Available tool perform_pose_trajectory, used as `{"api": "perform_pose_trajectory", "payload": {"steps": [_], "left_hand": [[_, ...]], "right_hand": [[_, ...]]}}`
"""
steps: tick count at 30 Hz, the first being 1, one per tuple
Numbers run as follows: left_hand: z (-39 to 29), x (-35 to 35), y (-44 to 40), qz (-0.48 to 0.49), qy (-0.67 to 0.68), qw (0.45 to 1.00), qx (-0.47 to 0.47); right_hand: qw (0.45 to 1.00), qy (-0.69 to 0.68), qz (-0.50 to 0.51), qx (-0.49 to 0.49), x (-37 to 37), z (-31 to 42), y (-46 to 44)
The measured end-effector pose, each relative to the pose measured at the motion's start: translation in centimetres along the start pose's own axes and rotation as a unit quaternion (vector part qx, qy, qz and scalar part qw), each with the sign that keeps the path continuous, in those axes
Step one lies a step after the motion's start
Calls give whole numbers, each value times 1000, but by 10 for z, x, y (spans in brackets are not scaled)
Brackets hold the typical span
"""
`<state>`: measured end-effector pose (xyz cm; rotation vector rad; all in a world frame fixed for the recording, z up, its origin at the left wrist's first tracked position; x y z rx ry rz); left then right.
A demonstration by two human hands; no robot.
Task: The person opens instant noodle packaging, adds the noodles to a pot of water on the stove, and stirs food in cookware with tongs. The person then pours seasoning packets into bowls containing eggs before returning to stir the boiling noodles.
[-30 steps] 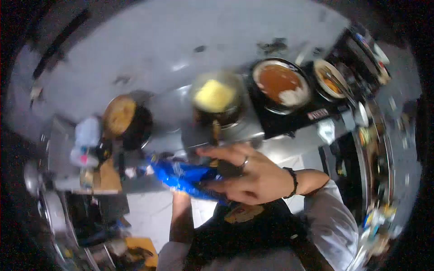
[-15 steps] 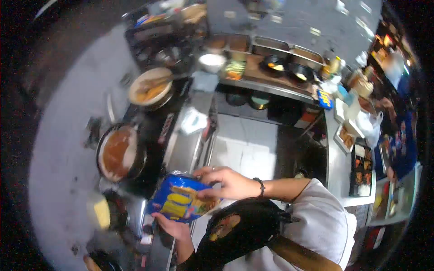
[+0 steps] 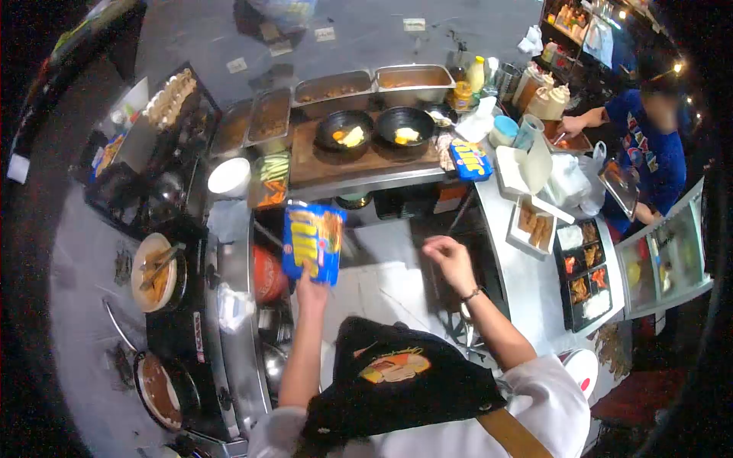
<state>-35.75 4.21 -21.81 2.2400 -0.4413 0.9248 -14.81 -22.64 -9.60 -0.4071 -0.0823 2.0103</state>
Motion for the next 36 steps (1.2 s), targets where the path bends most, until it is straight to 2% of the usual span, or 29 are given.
{"api": "perform_pose_trajectory", "payload": {"steps": [4,5,7,8,9,11,12,13,15,16,17,18,19,20,21,22,23,24,25,26,27,28,30,32,33,35,36], "left_hand": [[-4,36,-117,-61,-2,998,19],[-3,41,-141,-93,20,995,30],[-1,47,-200,-141,-4,989,45],[-2,56,-225,-109,6,992,69],[-2,66,-247,-73,18,993,90],[-2,74,-283,-116,19,986,117],[-4,74,-303,-104,-10,983,149],[-2,59,-324,-88,-13,988,126],[8,31,-360,-202,-89,971,95],[-1,86,-298,-254,-98,957,102],[-3,67,-324,-291,-140,939,120],[-6,100,-289,-330,-163,921,128],[-4,84,-308,-310,-189,924,122],[-5,77,-306,-381,-221,889,124],[-2,70,-321,-338,-194,918,75],[-5,79,-310,-348,-209,910,80],[-3,85,-307,-298,-218,927,68],[-2,95,-296,-248,-231,936,97],[-1,101,-288,-246,-260,931,75],[1,107,-271,-285,-332,895,84],[10,77,-282,-344,-335,876,45],[14,101,-247,-288,-353,887,68],[46,119,-207,-192,-438,878,-20],[88,166,-158,-53,-501,864,-21],[114,191,-137,58,-482,873,-35],[154,258,-81,192,-487,850,-49],[174,282,-60,218,-458,860,-63]], "right_hand": [[958,-30,-36,282,-17,-110,-20],[958,-29,-43,281,-16,-126,-31],[932,-73,-103,339,-22,-160,-52],[923,-113,-138,340,-22,-182,-67],[918,-86,-168,348,-28,-182,-84],[899,-188,-189,347,-28,-225,-121],[879,-212,-194,382,-32,-227,-137],[857,-238,-198,412,-31,-227,-156],[805,-229,-340,429,-36,-267,-187],[795,-261,-367,406,-37,-266,-203],[786,-291,-393,379,-42,-262,-219],[761,-297,-417,397,-44,-283,-227],[736,-306,-438,417,-43,-306,-233],[691,-320,-492,423,-42,-308,-233],[663,-315,-509,449,-43,-307,-230],[651,-322,-524,446,-45,-291,-225],[639,-327,-539,442,-48,-278,-221],[648,-322,-533,438,-52,-273,-217],[660,-314,-527,434,-58,-273,-212],[666,-350,-530,393,-64,-276,-210],[674,-337,-522,400,-70,-276,-205],[680,-362,-512,381,-75,-265,-202],[701,-402,-482,339,-84,-237,-190],[733,-425,-433,306,-86,-216,-170],[751,-431,-403,297,-86,-199,-158],[797,-417,-312,306,-86,-152,-131],[832,-372,-284,299,-86,-146,-113]]}}
Point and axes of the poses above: each hand's wrist, its own y-axis away from the middle knuckle, its own x-axis out of the palm, z = x × y, the point moved 7 cm from there along -y, towards the middle knuckle, and after that the axes turned 6 degrees about -z, right-handed, at the moved point
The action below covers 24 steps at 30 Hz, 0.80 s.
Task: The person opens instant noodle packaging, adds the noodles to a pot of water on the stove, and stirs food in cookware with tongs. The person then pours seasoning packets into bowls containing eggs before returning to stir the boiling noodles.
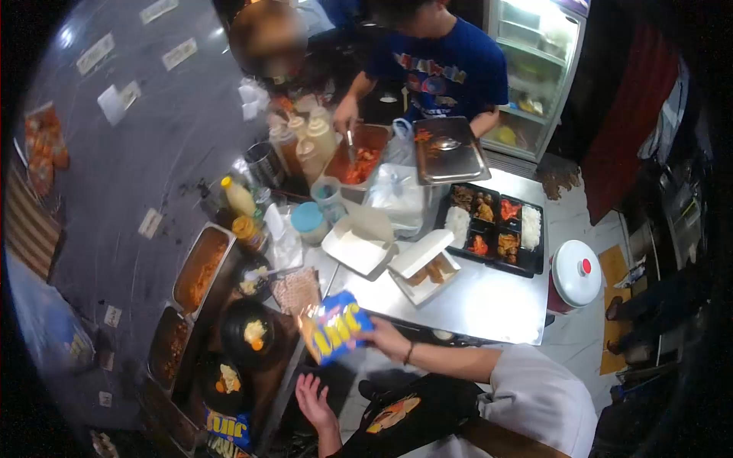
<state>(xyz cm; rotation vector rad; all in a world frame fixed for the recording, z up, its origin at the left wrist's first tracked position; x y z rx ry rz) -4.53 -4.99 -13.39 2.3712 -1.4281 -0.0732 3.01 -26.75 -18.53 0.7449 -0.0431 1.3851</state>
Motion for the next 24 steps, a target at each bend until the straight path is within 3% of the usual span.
{"api": "perform_pose_trajectory", "payload": {"steps": [4,5,9,12,14,17,19,24], "left_hand": [[19,73,19,55,59,996,43],[40,76,17,56,77,994,46],[35,157,74,26,71,997,-27],[34,182,86,84,4,995,47],[13,199,104,24,-189,972,136],[18,210,110,-10,-174,977,122],[22,213,112,-8,-151,984,98],[14,246,124,48,-216,966,135]], "right_hand": [[980,170,33,-93,-49,52,63],[974,161,47,-152,-71,51,56],[972,150,61,-172,-127,102,76],[965,174,56,-186,-156,150,107],[967,176,62,-171,-173,163,115],[956,246,67,-146,-194,167,116],[971,148,77,-171,-205,172,116],[988,82,108,-78,-241,175,110]]}}
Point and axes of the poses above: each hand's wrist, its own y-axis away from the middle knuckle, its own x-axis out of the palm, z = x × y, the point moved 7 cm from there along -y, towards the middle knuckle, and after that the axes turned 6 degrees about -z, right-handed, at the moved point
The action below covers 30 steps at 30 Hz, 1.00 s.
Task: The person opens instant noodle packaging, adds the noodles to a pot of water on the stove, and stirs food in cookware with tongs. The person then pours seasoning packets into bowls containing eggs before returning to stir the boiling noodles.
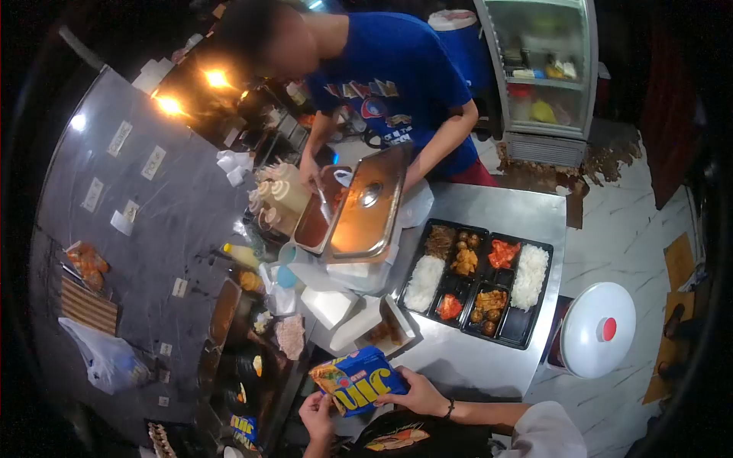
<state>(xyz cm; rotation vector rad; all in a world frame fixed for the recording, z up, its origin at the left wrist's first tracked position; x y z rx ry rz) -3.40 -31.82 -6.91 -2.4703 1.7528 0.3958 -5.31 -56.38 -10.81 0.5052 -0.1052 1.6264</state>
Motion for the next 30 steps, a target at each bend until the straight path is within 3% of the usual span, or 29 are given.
{"api": "perform_pose_trajectory", "payload": {"steps": [8,9,11,13,15,16,17,18,19,20,21,22,23,24,25,27,30], "left_hand": [[-25,37,8,63,-113,985,112],[-28,40,8,82,-140,975,149],[-90,80,40,230,-226,871,370],[-112,91,55,283,-251,836,397],[-96,76,45,310,-238,861,325],[-57,57,26,272,-153,950,-18],[-53,59,22,302,-151,941,-15],[-103,74,38,330,-155,888,281],[-134,72,69,320,-134,758,553],[-116,64,60,374,-165,764,499],[-118,59,64,385,-157,757,504],[-111,60,72,407,-259,701,525],[-103,58,81,420,-357,636,540],[-122,42,98,327,-190,643,665],[-127,33,103,337,-185,638,667],[-130,19,103,380,-233,658,607],[-112,-13,102,390,-246,651,603]], "right_hand": [[999,-11,-20,-30,-35,-26,-3],[990,105,-53,-83,-43,-23,0],[923,280,-126,-233,-54,24,14],[912,288,-120,-265,-49,51,31],[900,293,-154,-283,-48,51,35],[924,257,-144,-243,-49,49,34],[946,216,-129,-204,-47,48,34],[947,192,-166,-197,-46,53,41],[943,193,-186,-195,-43,61,51],[900,263,-214,-273,-36,82,68],[844,332,-238,-346,-25,98,83],[825,303,-205,-430,-7,106,91],[822,306,-220,-428,3,99,92],[866,287,-119,-392,21,79,84],[898,262,-14,-352,44,61,83],[897,211,-31,-387,68,75,107],[899,246,-27,-361,112,57,121]]}}
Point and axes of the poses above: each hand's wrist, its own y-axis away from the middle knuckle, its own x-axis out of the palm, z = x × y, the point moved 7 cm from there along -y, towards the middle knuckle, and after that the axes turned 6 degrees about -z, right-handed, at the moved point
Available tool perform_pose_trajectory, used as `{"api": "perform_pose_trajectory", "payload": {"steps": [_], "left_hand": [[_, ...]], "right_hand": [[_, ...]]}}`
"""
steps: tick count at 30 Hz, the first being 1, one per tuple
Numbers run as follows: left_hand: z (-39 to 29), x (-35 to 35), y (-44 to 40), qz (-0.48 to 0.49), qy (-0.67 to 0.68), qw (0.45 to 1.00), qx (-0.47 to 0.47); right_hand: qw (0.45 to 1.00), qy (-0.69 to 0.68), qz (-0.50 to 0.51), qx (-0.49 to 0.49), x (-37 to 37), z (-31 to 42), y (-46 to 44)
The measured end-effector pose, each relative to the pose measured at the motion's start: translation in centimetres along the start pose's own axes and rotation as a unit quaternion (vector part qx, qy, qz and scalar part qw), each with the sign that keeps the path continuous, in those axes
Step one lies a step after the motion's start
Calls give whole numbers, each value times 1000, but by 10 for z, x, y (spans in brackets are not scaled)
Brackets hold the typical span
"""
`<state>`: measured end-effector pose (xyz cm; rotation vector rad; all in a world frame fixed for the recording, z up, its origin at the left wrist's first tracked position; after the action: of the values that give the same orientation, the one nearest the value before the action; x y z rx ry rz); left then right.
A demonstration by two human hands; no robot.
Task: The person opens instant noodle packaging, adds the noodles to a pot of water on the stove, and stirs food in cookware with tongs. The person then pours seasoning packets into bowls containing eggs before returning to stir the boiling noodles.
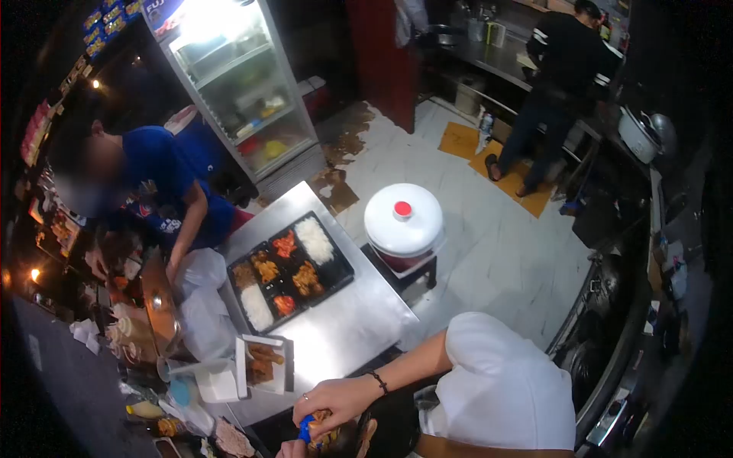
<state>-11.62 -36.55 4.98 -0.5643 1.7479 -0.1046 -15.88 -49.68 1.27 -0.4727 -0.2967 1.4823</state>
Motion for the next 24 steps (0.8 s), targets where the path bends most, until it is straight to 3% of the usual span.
{"api": "perform_pose_trajectory", "payload": {"steps": [3,5,9,10,11,14,16,19,21,23,24], "left_hand": [[0,-9,39,-15,2,999,-49],[-9,-20,60,-96,39,994,26],[-12,-18,97,-50,76,996,14],[-17,-26,101,-80,100,992,4],[-13,-26,111,-68,121,989,-44],[-23,-34,131,-21,131,991,-18],[-17,-45,145,-108,467,877,-25],[-56,-39,142,-76,400,905,-123],[-70,-20,158,-50,358,927,-104],[-68,5,181,-39,443,877,-182],[-87,8,174,-127,477,836,-241]], "right_hand": [[996,-46,-75,29,33,8,21],[990,-62,-103,70,50,16,37],[963,-58,-230,129,55,30,75],[952,-64,-259,150,50,32,82],[950,-72,-245,178,49,37,88],[980,-48,-166,100,60,58,87],[983,-103,-124,93,66,57,84],[989,-128,-34,59,95,69,78],[993,-88,-49,-64,98,87,77],[993,-107,-24,-52,94,85,84],[990,-136,24,5,94,86,90]]}}
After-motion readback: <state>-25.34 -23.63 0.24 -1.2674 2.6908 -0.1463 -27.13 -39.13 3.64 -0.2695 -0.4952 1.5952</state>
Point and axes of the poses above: each hand's wrist, its own y-axis away from the middle knuckle, its own x-axis out of the palm, z = x × y, the point moved 7 cm from there along -y, towards the middle knuckle, and after that the axes turned 6 degrees about -z, right-handed, at the moved point
